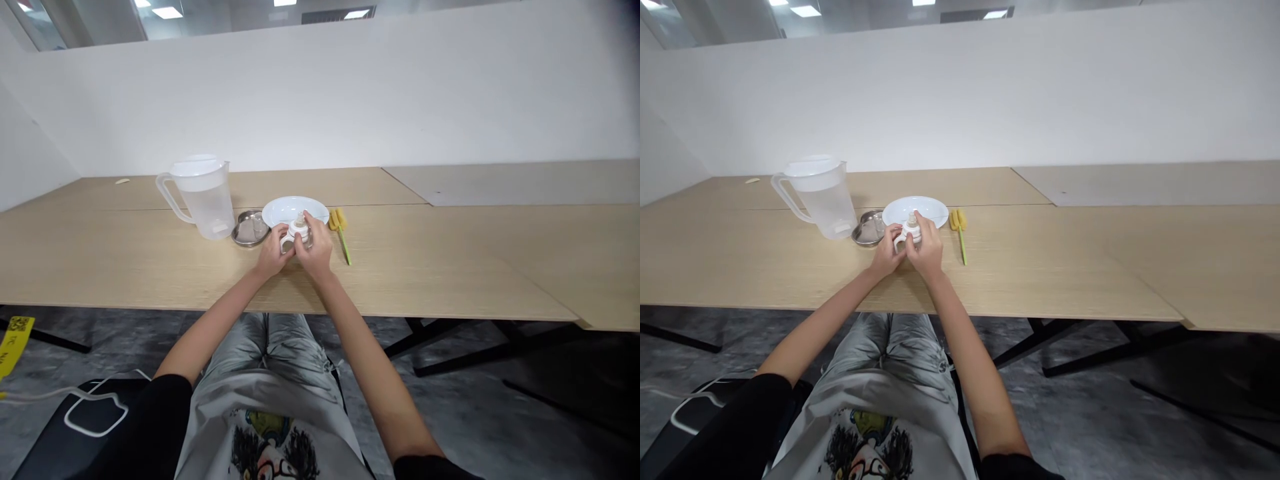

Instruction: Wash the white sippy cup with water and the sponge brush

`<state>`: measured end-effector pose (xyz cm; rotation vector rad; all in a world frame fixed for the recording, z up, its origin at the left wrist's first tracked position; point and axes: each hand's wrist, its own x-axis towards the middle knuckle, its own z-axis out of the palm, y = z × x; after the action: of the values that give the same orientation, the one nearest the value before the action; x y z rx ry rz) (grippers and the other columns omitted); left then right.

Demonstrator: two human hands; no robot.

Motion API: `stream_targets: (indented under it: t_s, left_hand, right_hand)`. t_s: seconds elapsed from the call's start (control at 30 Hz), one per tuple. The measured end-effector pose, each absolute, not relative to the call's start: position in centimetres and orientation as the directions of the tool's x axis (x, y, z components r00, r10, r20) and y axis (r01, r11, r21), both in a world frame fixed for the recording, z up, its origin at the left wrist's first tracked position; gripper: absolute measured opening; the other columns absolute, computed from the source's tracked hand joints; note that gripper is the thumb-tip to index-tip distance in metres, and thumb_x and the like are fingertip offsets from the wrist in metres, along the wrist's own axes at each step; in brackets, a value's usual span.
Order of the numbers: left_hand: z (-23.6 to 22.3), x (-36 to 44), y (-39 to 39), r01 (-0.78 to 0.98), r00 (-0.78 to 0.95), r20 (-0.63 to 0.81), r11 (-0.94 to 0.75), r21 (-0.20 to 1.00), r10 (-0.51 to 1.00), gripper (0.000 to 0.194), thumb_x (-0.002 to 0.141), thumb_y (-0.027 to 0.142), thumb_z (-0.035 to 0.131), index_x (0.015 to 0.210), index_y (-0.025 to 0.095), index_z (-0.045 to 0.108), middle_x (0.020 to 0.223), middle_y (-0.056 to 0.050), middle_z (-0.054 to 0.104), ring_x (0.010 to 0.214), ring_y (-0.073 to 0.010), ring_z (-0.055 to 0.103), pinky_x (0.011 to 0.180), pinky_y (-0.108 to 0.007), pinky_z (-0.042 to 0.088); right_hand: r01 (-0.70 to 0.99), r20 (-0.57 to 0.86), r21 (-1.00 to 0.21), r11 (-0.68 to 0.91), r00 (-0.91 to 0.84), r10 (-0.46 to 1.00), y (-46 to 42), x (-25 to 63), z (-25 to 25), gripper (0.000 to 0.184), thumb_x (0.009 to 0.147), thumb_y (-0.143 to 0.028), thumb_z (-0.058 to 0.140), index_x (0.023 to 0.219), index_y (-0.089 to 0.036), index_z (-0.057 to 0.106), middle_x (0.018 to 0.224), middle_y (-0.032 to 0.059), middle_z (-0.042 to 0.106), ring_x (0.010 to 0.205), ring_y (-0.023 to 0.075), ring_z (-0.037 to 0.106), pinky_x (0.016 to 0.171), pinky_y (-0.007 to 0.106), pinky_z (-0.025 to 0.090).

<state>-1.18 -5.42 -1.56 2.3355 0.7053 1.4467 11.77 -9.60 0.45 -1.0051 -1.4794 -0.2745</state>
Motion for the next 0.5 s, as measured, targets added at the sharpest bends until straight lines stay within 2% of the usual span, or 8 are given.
stream_targets:
  t_s: [0.13,0.27,0.4,0.5]
  left_hand:
    - [-1.72,-1.26,-5.36,0.254,0.379,0.732,-0.825,0.506,0.566,0.049,0.086,0.047,0.055,0.12,0.015,0.037,0.115,-0.016,0.057,0.109,-0.0261,0.058,0.092,-0.042,0.048]
    - [-1.42,-1.3,-5.61,0.24,0.384,0.721,-0.816,0.525,0.577,0.046,0.086,0.046,0.055,0.118,0.016,0.04,0.113,-0.015,0.059,0.107,-0.0259,0.059,0.092,-0.042,0.048]
    - [-1.21,-1.23,-5.67,0.244,0.382,0.724,-0.818,0.52,0.574,0.051,0.085,0.047,0.057,0.122,0.016,0.042,0.118,-0.015,0.059,0.109,-0.0261,0.058,0.094,-0.04,0.047]
    - [-1.42,-1.21,-5.46,0.271,0.373,0.714,-0.806,0.527,0.592,0.059,0.084,0.048,0.057,0.129,0.016,0.036,0.118,-0.015,0.061,0.109,-0.0261,0.059,0.095,-0.041,0.046]
  right_hand:
    - [0.756,0.906,-0.395,0.522,0.228,0.355,-9.47,11.64,0.08,0.035,0.082,-0.034,0.053,0.112,-0.017,0.051,0.098,0.0108,0.06,0.093,0.0236,0.057,0.081,0.04,0.049]
    - [0.806,0.941,-0.309,0.505,0.181,0.287,-9.77,11.59,0.11,0.02,0.081,-0.03,0.051,0.097,-0.018,0.054,0.092,0.0089,0.061,0.089,0.0226,0.057,0.08,0.04,0.047]
    - [0.803,0.969,-0.225,0.552,0.125,0.214,-10.17,11.64,0.22,0.017,0.083,-0.025,0.046,0.096,-0.018,0.054,0.087,0.0078,0.061,0.084,0.0212,0.059,0.077,0.039,0.047]
    - [0.775,0.986,-0.157,0.612,0.086,0.144,-10.21,11.67,-0.04,0.018,0.083,-0.022,0.045,0.099,-0.018,0.054,0.086,0.0079,0.063,0.084,0.0211,0.06,0.075,0.039,0.05]
